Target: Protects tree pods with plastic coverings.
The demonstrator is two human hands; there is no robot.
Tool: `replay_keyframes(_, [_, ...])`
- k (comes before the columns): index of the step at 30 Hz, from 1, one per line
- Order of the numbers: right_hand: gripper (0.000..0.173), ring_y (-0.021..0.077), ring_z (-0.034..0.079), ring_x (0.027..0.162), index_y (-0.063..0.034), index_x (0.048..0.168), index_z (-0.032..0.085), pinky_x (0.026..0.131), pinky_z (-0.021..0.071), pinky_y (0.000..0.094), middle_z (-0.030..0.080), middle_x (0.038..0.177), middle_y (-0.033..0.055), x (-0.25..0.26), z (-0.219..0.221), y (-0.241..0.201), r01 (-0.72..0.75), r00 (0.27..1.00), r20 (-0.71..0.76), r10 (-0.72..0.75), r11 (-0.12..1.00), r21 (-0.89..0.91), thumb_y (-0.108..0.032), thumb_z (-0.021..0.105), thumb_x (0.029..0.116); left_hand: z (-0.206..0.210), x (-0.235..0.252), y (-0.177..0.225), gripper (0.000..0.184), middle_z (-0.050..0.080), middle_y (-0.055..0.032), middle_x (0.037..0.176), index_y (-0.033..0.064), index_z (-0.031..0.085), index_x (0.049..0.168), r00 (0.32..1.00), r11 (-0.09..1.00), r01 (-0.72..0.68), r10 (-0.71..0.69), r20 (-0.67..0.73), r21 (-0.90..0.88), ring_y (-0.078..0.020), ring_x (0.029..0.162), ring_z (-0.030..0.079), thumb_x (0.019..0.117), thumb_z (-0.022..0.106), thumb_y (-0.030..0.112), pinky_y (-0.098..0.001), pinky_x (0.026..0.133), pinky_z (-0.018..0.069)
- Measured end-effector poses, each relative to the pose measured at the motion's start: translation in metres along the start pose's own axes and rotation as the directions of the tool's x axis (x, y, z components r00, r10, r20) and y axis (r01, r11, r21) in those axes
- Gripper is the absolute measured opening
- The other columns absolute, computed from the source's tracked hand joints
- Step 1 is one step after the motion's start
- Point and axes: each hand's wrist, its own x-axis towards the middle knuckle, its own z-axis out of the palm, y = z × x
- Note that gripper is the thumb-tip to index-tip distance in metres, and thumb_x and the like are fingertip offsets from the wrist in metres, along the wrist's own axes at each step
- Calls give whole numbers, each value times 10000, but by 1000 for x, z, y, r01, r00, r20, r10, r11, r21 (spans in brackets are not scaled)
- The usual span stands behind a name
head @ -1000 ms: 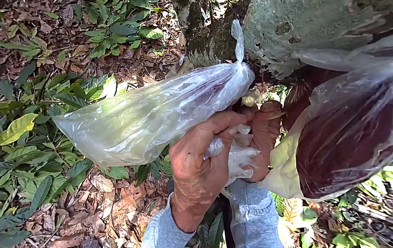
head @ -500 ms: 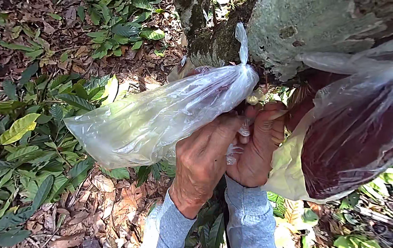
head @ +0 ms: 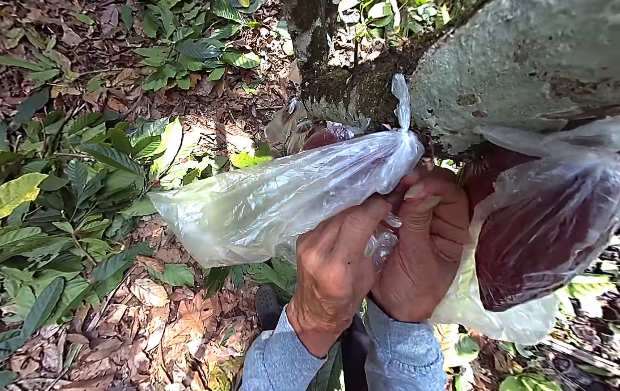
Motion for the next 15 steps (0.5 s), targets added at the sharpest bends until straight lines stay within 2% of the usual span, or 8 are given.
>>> replay_keyframes(4, [178,57,648,1011,-136,1084,695,886,559,222,674,1053,-47,2,2,-6,7,1000,16,-7,999,-53,-174,521,1075,1,-1,2,115,764,-139,943,-33,753,1001,1000,1000,10,-10,-3,8,-150,874,744,947,654,-17,-246,761,615])
replay_keyframes(9, [168,60,653,960,-135,1055,689,854,574,231,668,1009,-44,3,4,-10,31,999,14,-30,997,-66,-162,524,1072,-2,1,3,118,767,-139,937,-32,757,1008,999,999,30,-31,-27,-32,-142,847,742,940,663,-14,-239,746,610])
replay_keyframes(12, [185,36,636,928,-159,1038,689,827,553,204,656,984,-67,4,5,-7,65,998,28,-63,996,-61,-178,510,1079,-4,-1,3,105,768,-172,983,-58,750,996,998,991,27,-34,-50,-134,-185,934,759,927,671,-51,-274,820,634])
replay_keyframes(15, [197,68,649,943,-146,1076,698,838,559,225,673,1023,-36,1,1,-7,81,996,48,-80,996,-31,-184,505,1084,-3,-7,-1,99,764,-196,1015,-66,746,987,998,971,27,-42,-57,-239,-237,1003,754,931,664,-65,-331,886,637])
